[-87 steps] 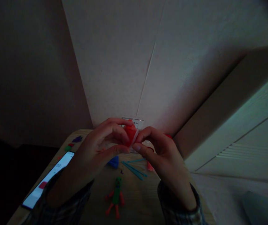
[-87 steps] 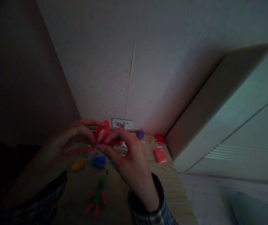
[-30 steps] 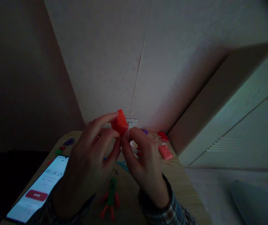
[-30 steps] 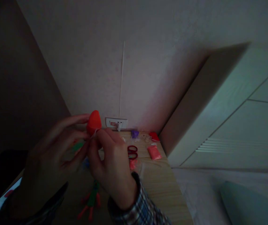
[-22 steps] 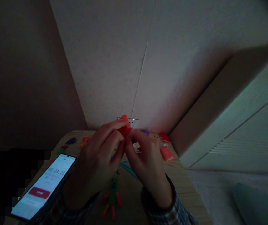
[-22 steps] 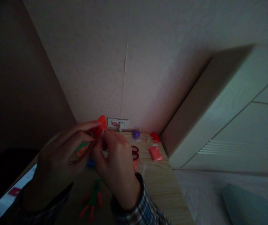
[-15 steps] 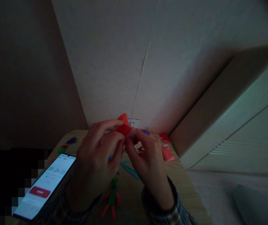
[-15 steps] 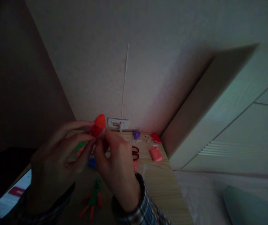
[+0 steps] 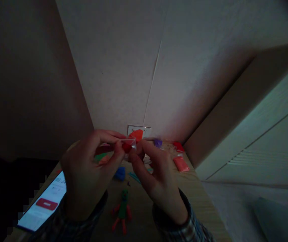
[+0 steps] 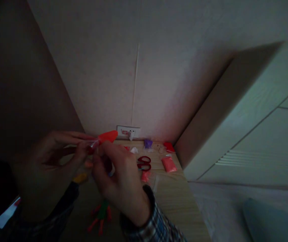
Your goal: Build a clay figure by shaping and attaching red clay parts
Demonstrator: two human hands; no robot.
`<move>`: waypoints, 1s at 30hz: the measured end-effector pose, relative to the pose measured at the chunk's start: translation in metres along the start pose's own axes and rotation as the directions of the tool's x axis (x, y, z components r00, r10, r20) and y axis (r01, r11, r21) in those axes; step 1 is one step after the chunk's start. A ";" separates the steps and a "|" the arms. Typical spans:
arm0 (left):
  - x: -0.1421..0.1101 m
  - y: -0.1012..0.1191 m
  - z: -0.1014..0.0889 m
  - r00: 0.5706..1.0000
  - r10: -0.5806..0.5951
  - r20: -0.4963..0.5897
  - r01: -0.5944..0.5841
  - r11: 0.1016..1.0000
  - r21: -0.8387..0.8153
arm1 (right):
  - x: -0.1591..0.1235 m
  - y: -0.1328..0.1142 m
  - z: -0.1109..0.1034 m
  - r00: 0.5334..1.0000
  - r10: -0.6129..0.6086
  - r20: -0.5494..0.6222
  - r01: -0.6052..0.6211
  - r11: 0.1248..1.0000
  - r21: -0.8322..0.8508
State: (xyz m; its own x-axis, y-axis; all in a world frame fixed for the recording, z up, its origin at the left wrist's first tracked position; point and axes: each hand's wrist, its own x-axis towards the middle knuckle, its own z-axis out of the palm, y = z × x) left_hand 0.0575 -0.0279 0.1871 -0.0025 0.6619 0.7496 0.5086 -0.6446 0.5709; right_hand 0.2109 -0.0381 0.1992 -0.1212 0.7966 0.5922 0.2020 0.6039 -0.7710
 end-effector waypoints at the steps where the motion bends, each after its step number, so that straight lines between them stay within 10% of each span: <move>1: 0.002 0.000 -0.001 1.000 0.005 0.012 -0.005 1.000 -0.025 | 0.001 0.000 -0.002 1.000 0.012 0.003 -0.012 1.000 0.012; 18: 0.007 -0.007 -0.005 0.889 0.213 0.405 -0.147 0.971 -0.188 | 0.001 -0.008 -0.029 0.993 0.103 0.057 -0.107 0.991 0.081; 30: 0.019 0.000 -0.010 0.926 0.238 0.292 -0.191 0.965 -0.183 | 0.001 -0.007 -0.044 0.977 0.112 0.182 -0.079 0.981 -0.178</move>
State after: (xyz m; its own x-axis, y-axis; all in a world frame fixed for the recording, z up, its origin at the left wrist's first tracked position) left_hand 0.0486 -0.0190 0.2049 0.3703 0.5712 0.7325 0.3338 -0.8178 0.4689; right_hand 0.2521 -0.0428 0.2151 -0.2728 0.8505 0.4497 0.3805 0.5247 -0.7615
